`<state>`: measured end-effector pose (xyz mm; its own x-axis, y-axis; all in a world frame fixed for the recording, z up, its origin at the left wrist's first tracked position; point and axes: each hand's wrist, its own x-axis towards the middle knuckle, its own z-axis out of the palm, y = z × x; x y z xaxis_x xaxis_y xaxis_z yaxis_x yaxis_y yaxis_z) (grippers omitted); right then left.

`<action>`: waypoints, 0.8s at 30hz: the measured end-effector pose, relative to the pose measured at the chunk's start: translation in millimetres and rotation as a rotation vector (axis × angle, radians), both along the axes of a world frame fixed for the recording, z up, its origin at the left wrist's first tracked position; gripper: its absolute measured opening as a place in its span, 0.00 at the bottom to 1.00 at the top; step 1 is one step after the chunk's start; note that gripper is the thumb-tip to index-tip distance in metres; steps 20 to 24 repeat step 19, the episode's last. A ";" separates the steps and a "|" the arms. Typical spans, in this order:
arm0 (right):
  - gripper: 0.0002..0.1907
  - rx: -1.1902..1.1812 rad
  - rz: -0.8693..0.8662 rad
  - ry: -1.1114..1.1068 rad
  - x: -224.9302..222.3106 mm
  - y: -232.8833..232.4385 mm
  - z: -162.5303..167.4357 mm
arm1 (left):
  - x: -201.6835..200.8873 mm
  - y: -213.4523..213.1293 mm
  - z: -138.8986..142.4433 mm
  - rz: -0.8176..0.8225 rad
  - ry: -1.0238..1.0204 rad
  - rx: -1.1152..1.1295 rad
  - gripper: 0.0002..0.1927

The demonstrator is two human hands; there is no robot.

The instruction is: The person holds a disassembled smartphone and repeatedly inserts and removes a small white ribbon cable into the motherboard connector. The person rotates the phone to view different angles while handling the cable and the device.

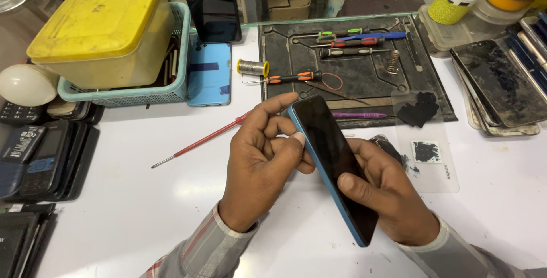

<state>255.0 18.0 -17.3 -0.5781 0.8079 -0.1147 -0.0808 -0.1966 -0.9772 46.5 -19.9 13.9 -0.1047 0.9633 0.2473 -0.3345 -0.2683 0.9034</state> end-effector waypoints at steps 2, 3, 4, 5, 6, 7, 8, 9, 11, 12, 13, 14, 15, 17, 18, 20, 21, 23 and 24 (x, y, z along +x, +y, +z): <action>0.36 -0.030 0.012 0.017 1.4 0.7 -2.2 | -0.2 0.2 -1.0 0.001 0.001 0.004 0.26; 0.36 -0.040 0.015 0.018 2.2 0.7 -2.9 | -0.4 0.5 -1.5 0.002 0.006 0.003 0.26; 0.35 -0.051 0.019 0.019 2.6 0.8 -3.4 | -0.7 0.5 -1.9 0.004 0.012 0.002 0.25; 0.35 -0.057 0.018 0.016 3.1 0.8 -3.8 | -0.8 0.3 -2.5 0.004 0.006 0.006 0.25; 0.35 -0.062 0.017 0.012 3.6 1.1 -3.9 | -0.7 0.5 -3.0 0.003 -0.001 0.010 0.25; 0.35 -0.067 0.015 0.009 3.7 1.4 -3.9 | -0.8 0.7 -3.3 0.002 -0.007 0.015 0.25; 0.35 -0.063 0.009 0.001 3.8 1.4 -4.1 | -0.8 1.1 -3.6 0.003 -0.004 0.019 0.24; 0.35 -0.060 0.003 -0.008 3.7 1.4 -4.0 | -0.9 1.3 -3.7 0.003 -0.001 0.024 0.24; 0.35 -0.039 -0.002 -0.016 3.2 1.1 -3.6 | -1.3 1.6 -3.6 0.010 0.010 0.026 0.24; 0.35 -0.023 -0.001 -0.015 2.8 0.8 -3.4 | -1.9 1.7 -3.4 0.016 0.017 0.023 0.24; 0.35 -0.006 0.000 -0.015 2.5 0.6 -3.2 | -2.2 1.9 -3.1 0.022 0.025 0.021 0.24; 0.35 -0.007 0.003 -0.011 2.2 0.5 -3.0 | -2.1 2.0 -3.0 0.021 0.016 0.021 0.24; 0.35 -0.008 0.005 -0.007 1.7 0.4 -3.0 | -2.1 2.1 -2.8 0.020 0.007 0.021 0.23; 0.35 -0.003 0.006 0.002 0.8 0.3 -2.5 | -2.5 1.8 -2.0 0.026 0.004 0.018 0.23; 0.36 0.001 0.003 0.006 0.5 0.2 -2.6 | -2.6 1.8 -1.9 0.031 0.009 0.013 0.23; 0.36 0.005 -0.001 0.009 0.3 -0.1 -2.7 | -2.6 1.8 -1.8 0.037 0.015 0.008 0.23; 0.36 0.005 -0.001 0.009 0.3 -0.1 -2.7 | -2.6 1.8 -1.8 0.037 0.015 0.008 0.23; 0.36 0.005 -0.001 0.009 0.3 -0.1 -2.7 | -2.6 1.8 -1.8 0.037 0.015 0.008 0.23; 0.36 0.005 -0.001 0.009 0.3 -0.1 -2.7 | -2.6 1.8 -1.8 0.037 0.015 0.008 0.23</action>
